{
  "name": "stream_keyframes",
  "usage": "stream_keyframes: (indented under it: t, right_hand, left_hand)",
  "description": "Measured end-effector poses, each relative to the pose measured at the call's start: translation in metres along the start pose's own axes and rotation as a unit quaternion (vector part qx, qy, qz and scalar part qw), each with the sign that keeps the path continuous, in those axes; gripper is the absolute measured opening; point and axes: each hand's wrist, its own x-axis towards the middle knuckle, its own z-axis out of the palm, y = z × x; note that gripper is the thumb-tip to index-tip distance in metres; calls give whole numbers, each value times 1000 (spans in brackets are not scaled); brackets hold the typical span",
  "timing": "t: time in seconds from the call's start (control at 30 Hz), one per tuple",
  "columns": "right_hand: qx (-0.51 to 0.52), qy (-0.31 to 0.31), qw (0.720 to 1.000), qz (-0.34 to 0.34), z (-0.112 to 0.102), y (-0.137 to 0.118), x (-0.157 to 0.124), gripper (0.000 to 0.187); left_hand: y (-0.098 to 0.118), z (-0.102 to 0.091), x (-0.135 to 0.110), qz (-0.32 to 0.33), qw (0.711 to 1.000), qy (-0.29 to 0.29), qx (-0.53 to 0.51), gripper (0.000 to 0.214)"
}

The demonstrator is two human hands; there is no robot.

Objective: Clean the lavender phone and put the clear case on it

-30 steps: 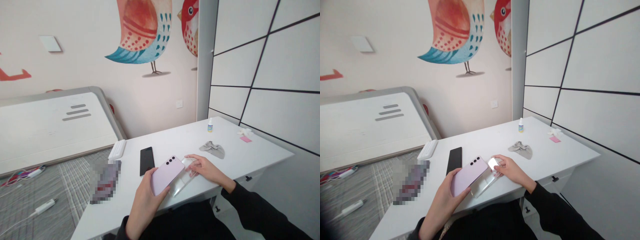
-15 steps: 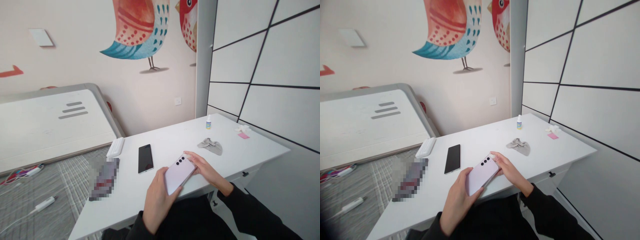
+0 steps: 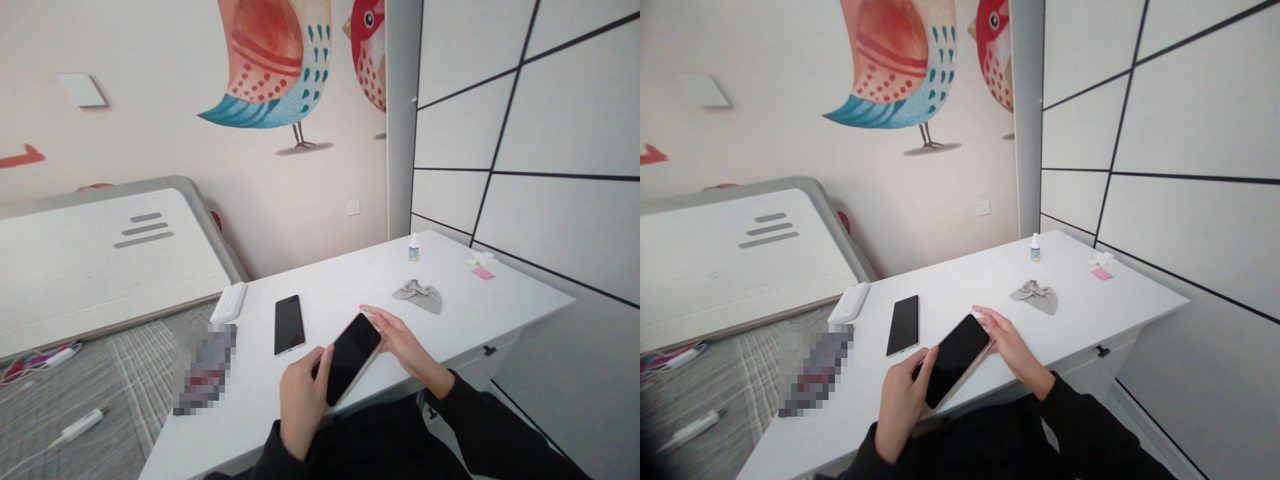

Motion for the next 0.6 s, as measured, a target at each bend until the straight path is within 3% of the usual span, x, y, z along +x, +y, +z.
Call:
stream_keyframes:
  t: [0.2,0.33,0.47,0.6]
  right_hand:
    - [-56,1,997,-52,5,-7,-2,66]
    - [-99,-30,992,-73,1,-8,0,64]
    - [-70,-70,994,-35,-3,-8,0,65]
    - [4,-83,996,17,0,-16,-2,78]
  left_hand:
    - [5,17,9,-24,993,1,114,25]
    - [8,22,9,0,979,6,204,27]
    - [10,25,8,16,982,9,186,26]
    - [13,26,7,21,989,19,144,28]
